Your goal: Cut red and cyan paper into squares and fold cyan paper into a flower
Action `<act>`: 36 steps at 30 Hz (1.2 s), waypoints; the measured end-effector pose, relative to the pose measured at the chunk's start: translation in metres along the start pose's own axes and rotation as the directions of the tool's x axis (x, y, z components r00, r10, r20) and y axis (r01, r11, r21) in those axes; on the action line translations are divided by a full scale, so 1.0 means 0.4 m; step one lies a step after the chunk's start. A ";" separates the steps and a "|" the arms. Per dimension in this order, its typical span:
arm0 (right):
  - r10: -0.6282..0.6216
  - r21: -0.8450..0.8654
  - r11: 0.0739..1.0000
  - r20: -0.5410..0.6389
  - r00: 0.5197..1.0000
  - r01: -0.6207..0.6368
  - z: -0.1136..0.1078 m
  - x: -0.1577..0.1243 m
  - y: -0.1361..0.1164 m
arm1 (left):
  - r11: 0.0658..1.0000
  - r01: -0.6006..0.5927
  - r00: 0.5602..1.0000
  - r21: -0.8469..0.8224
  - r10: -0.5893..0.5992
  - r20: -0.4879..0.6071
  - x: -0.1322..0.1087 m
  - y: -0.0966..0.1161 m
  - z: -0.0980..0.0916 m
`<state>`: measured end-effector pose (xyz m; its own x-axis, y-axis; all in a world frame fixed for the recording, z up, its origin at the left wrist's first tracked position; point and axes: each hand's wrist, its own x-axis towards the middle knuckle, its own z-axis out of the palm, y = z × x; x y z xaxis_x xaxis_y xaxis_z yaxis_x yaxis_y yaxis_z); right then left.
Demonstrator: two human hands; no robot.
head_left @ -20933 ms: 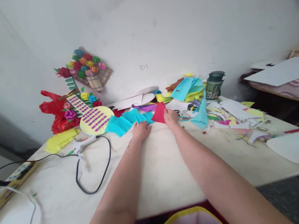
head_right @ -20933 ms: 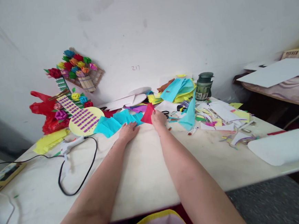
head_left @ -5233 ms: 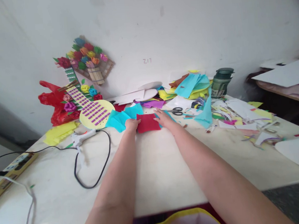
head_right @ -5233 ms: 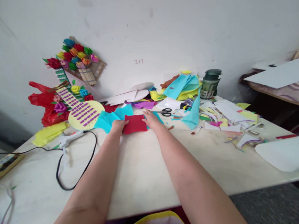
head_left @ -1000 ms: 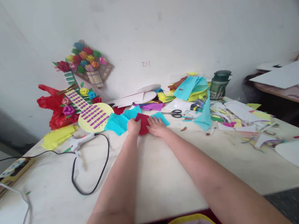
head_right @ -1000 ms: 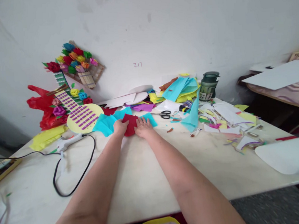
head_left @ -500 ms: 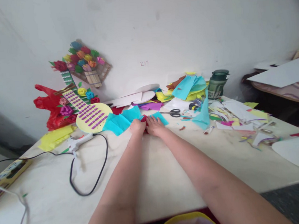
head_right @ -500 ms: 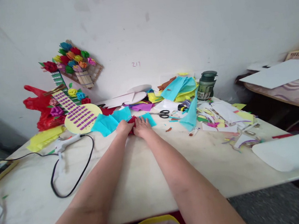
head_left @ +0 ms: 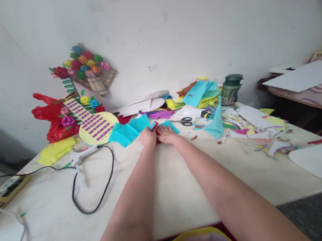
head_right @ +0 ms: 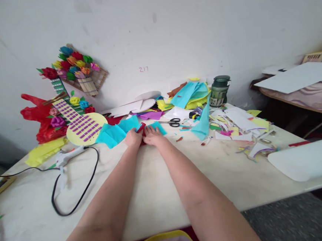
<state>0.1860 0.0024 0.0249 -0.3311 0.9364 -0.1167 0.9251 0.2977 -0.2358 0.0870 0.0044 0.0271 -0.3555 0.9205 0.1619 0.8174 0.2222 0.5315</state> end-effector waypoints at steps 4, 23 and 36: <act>0.007 0.002 1.000 -0.019 1.000 -0.007 0.005 0.003 0.008 | 0.999 0.010 1.000 -0.046 -0.010 -0.005 -0.010 0.009 -0.002; -0.027 -0.002 1.000 -0.004 1.000 0.027 0.002 0.002 0.022 | 0.999 -0.047 0.998 -0.025 0.048 0.046 0.018 -0.002 -0.006; 0.392 0.088 0.914 -0.432 0.812 -0.395 -0.084 -0.004 0.175 | 0.969 -0.071 0.994 -0.236 0.089 0.068 0.083 -0.052 0.014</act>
<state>0.2575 0.0281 0.0411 0.1745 0.9576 0.2292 0.9603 -0.1141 -0.2545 0.0608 0.0320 0.0168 -0.2495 0.9564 0.1515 0.7102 0.0744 0.7001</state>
